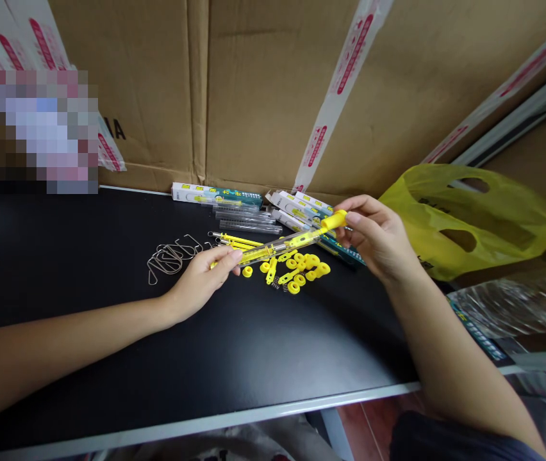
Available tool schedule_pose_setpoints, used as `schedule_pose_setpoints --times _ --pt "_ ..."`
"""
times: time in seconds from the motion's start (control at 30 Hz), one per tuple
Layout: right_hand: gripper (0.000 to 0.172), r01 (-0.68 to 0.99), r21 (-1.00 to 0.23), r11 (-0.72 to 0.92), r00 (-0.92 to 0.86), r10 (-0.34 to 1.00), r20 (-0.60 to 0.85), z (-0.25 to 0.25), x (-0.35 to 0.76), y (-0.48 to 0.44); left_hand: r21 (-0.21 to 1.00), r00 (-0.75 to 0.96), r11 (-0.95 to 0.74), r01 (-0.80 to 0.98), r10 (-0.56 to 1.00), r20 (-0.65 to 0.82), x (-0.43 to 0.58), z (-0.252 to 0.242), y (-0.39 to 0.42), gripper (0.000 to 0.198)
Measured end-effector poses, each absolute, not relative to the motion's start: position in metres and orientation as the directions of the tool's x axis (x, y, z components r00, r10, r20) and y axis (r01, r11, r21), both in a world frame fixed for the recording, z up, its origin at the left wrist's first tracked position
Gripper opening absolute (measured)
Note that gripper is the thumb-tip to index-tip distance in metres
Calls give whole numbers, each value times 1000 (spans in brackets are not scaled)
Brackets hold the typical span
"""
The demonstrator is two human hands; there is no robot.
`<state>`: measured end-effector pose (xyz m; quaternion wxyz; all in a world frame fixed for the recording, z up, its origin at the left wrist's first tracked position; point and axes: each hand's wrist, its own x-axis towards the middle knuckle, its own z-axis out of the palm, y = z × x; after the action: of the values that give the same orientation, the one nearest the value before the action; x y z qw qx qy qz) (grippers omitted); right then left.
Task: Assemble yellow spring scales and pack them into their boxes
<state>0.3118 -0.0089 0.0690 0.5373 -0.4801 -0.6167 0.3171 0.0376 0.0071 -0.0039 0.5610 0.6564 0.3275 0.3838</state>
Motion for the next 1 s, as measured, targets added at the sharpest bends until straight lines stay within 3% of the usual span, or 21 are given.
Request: schedule_pose_setpoints --times 1.0 --pt "21 249 -913 322 17 941 337 68 310 -11 987 497 -160 -3 856 140 38 -4 7 36"
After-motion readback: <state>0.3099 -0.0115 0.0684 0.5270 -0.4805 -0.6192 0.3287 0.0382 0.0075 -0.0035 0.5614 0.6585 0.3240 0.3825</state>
